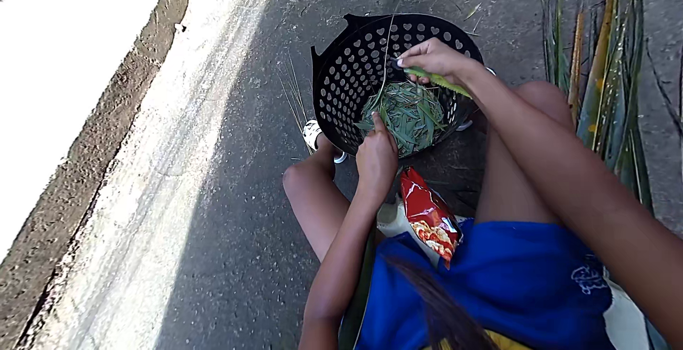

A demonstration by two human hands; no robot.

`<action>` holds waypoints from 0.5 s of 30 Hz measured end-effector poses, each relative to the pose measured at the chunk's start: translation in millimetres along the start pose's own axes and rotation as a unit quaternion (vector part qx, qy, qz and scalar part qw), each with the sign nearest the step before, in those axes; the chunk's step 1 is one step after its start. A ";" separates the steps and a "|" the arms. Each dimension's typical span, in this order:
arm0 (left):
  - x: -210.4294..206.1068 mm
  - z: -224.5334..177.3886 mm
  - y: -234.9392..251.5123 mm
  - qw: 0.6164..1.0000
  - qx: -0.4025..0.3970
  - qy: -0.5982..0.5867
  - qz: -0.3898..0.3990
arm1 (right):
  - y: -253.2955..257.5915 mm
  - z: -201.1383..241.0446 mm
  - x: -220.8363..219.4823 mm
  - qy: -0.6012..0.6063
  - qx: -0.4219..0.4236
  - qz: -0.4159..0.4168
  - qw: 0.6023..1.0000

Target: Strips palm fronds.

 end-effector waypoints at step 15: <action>-6.3 -7.0 -7.8 0.997 0.005 0.070 0.020 | -17.5 -15.5 -46.0 -0.021 -0.070 0.190 0.979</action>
Point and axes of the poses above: each hand's wrist, its own y-axis towards the middle knuckle, its own x-axis out of the back of the hand, z = x × y, the point moved 9 cm from there along y, towards the middle knuckle, and after that the axes turned 9 degrees about x, right-handed, at the moved point
